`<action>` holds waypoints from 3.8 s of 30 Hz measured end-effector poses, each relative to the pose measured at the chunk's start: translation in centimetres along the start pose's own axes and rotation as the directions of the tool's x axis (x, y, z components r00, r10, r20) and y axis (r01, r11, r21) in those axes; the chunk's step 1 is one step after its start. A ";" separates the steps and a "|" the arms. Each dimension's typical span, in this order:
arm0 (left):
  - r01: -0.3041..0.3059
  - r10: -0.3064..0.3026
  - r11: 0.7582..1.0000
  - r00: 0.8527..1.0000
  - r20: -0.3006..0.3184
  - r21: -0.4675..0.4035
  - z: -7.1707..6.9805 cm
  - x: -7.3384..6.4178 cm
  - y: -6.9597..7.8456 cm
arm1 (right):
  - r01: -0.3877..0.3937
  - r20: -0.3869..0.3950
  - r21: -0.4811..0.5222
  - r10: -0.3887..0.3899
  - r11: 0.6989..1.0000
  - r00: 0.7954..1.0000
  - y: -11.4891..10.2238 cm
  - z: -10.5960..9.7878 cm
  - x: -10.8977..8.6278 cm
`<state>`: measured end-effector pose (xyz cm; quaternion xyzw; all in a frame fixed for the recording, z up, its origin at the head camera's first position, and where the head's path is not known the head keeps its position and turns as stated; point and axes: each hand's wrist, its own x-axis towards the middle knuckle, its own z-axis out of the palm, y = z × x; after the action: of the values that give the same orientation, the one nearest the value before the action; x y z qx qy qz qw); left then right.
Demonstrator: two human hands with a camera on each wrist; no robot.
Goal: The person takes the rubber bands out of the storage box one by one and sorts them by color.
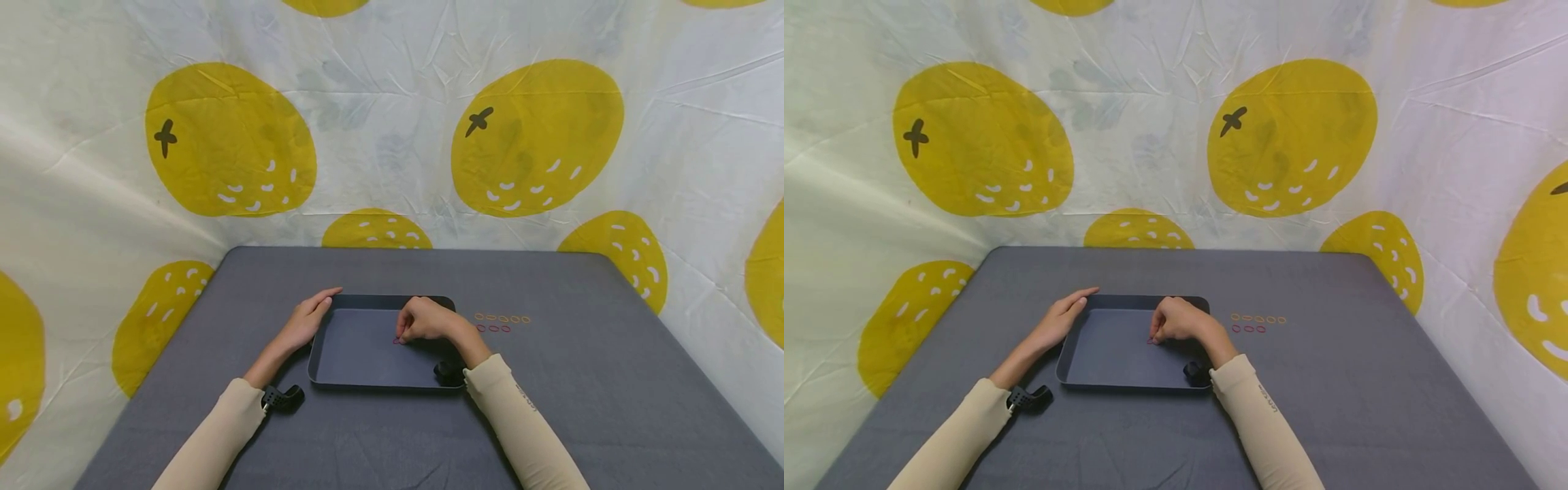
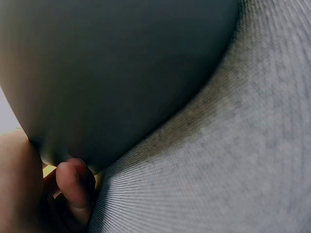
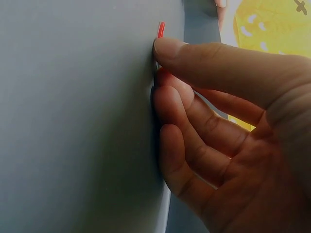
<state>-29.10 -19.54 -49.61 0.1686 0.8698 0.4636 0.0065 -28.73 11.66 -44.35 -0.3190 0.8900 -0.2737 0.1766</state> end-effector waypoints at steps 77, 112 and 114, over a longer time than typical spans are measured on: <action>-0.020 0.020 1.000 1.000 -0.008 -0.012 -0.1 0.0 -0.1 | 0.070 -0.195 0.010 -0.067 0.997 0.978 -0.8 -1.9 -1.1; -0.013 0.013 1.000 1.000 -0.014 -0.007 0.0 0.0 0.1 | -0.072 -0.329 -0.033 0.057 0.997 0.942 4.7 -6.7 -9.4; -0.009 0.009 1.000 1.000 -0.005 -0.013 0.0 0.0 0.1 | -0.085 -0.332 -0.039 0.068 0.996 0.941 5.4 -6.8 -10.0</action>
<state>-29.10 -19.51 -49.52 0.1712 0.8659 0.4699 0.0033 -27.21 24.35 -40.83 -0.2384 0.9256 -0.2929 0.0270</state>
